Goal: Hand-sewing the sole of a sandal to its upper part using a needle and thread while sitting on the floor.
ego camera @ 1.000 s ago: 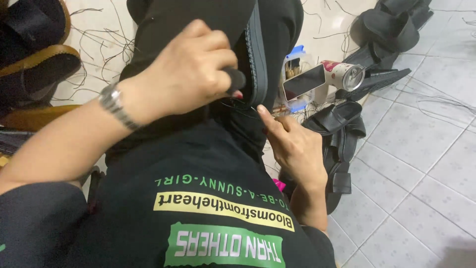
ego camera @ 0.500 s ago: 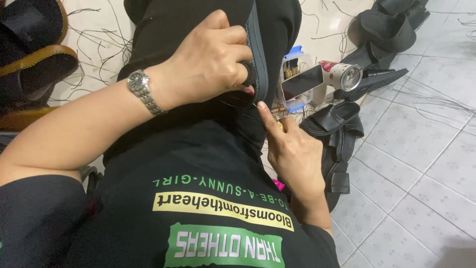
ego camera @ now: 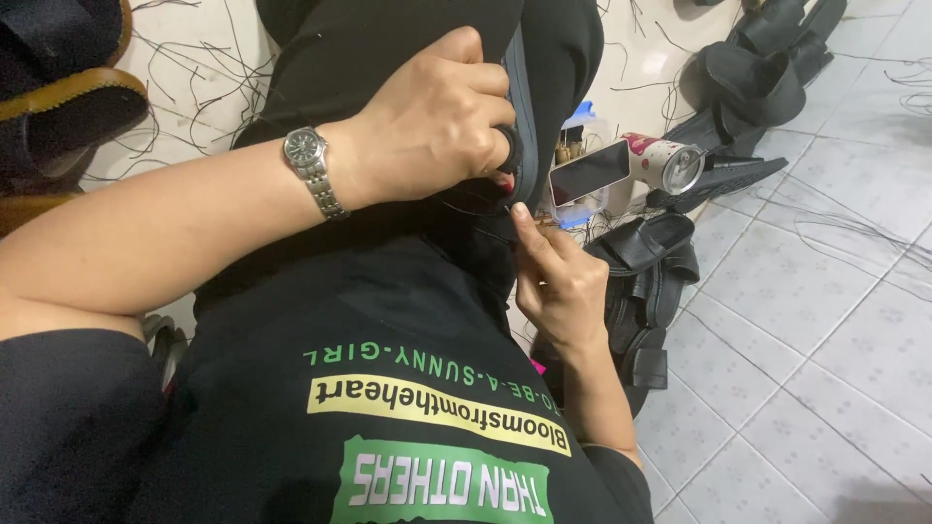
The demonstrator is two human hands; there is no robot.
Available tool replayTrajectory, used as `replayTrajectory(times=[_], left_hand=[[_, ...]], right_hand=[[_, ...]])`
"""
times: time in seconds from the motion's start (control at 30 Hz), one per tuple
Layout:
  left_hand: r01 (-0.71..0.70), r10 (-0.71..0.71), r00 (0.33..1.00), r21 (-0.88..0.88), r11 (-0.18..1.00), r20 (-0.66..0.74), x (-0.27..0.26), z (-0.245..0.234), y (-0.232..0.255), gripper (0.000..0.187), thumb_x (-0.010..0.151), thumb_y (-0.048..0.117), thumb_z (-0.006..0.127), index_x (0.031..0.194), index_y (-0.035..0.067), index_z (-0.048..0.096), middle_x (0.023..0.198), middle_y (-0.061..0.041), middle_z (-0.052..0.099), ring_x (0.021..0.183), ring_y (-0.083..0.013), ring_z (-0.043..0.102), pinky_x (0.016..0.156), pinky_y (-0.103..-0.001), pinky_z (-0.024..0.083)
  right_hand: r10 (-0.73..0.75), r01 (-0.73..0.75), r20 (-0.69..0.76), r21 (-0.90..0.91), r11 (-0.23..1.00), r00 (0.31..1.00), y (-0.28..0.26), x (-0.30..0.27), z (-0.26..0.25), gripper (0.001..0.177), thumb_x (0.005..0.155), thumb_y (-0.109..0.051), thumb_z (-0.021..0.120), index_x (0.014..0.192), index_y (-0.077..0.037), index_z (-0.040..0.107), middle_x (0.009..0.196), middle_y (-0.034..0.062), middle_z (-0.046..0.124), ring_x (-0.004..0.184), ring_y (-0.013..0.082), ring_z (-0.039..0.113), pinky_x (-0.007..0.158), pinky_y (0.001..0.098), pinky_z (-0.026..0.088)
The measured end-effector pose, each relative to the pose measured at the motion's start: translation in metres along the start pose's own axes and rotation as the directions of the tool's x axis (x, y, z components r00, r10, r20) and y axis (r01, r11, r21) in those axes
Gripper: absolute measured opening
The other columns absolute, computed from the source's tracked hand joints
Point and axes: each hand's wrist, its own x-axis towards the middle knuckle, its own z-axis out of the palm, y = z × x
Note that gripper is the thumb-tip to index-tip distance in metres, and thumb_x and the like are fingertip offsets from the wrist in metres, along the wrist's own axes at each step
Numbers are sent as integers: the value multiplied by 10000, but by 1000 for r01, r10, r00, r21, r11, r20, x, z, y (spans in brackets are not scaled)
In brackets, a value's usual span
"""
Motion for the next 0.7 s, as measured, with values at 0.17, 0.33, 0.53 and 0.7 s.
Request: replayTrajectory(times=[0.17,0.33,0.53,0.7], left_hand=[[2,-2,1000,15,1000,-5,0,-1,0,283,813,249,735,574,226,585,698,89,579,724,-132,480,848,-283,410],[8,-8,1000,17,1000,20,0,-4,1,321,834,335,777,584,229,604,721,96,604,728,-115,504,851,-281,412],[-14,16,997,-30,999,74,2,-8,1,328,812,416,805,607,227,633,759,100,614,777,-124,522,871,-304,404],[-25,26,997,-7,1000,74,6,-2,3,306,804,429,786,607,239,647,741,105,628,767,-119,520,867,-297,406]], right_hand=[[6,-2,-43,83,997,999,5,1,5,585,788,137,713,1322,-96,666,1008,138,742,637,193,619,586,300,494],[28,-21,-60,127,992,998,6,-4,6,576,786,147,713,1312,-84,670,1002,138,743,630,170,603,581,282,484],[22,-21,42,-14,1000,999,-7,-6,-10,558,852,87,702,1375,-96,633,946,89,659,597,177,545,545,313,450],[67,-47,69,-257,965,995,-21,-10,-12,565,889,-13,713,1431,-140,616,808,64,538,512,227,471,469,372,404]])
